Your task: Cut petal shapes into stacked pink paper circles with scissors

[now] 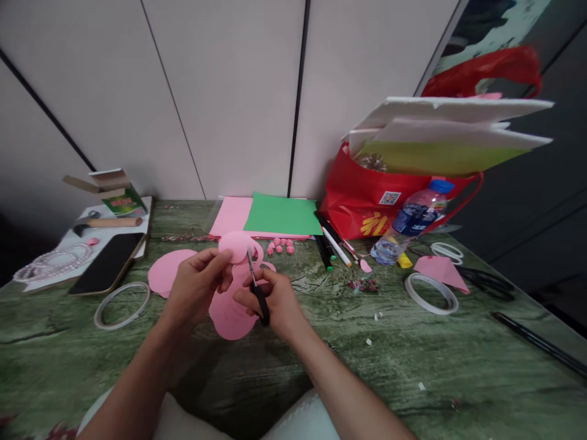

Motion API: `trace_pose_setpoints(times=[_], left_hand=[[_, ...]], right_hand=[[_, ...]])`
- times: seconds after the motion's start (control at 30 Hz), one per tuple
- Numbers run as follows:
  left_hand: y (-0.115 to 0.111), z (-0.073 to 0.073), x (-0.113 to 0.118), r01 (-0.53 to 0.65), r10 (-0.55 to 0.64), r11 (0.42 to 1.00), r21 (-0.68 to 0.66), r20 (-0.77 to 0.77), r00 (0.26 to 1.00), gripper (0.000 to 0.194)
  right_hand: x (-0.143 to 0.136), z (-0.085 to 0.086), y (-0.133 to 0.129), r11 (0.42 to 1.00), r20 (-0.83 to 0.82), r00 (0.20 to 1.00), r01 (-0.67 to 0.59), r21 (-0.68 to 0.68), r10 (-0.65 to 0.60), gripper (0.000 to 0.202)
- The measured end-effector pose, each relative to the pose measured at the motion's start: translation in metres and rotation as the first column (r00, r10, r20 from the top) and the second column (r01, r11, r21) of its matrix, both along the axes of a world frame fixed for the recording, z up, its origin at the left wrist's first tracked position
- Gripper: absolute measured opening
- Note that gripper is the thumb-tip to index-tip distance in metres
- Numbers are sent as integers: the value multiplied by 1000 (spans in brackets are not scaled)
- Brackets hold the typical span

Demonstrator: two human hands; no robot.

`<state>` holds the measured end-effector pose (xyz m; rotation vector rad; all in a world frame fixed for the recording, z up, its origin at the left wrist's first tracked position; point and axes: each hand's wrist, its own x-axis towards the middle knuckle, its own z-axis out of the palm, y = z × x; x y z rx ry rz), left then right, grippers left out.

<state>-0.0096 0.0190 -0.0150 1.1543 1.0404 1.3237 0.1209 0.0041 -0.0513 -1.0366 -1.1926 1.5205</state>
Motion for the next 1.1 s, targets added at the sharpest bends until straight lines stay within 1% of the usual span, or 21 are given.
trace_pose_setpoints(times=[0.1, 0.23, 0.3, 0.37, 0.47, 0.6, 0.67, 0.83, 0.97, 1.1], left_hand=[[-1, -1, 2, 36, -36, 999, 3, -34, 999, 20], [-1, -2, 4, 23, -23, 1000, 2, -74, 997, 21], [0, -2, 4, 21, -22, 1000, -18, -82, 996, 21], [-1, -3, 3, 43, -45, 998, -36, -83, 996, 20], [-1, -3, 3, 69, -71, 997, -30, -69, 995, 18], [-1, -4, 2, 35, -35, 999, 10, -67, 997, 19], [0, -3, 2, 25, -24, 1000, 5, -76, 997, 18], [0, -2, 2, 48, -51, 998, -39, -102, 993, 16], [0, -3, 1, 59, -62, 997, -40, -92, 994, 12], [0, -3, 1, 56, -59, 997, -45, -77, 995, 13]], right_hand=[[-1, 0, 0, 1000, -34, 999, -11, -9, 11, 32], [0, 0, -1, 1000, -39, 999, -20, -11, 20, 32], [0, 0, 0, 1000, -40, 999, -14, -7, 14, 33], [0, 0, 0, 1000, -47, 999, -4, 1, 4, 33], [-1, 2, 0, 1000, -45, 999, -8, 15, 8, 34], [-1, 5, -2, 998, -8, 998, -56, 21, 56, 35], [0, 5, -2, 997, -6, 998, -69, 23, 69, 38], [1, 6, 0, 999, -59, 998, -34, 33, 36, 43], [2, 8, 0, 999, -50, 998, -31, 38, 32, 43], [1, 9, 0, 999, -43, 999, -21, 36, 23, 43]])
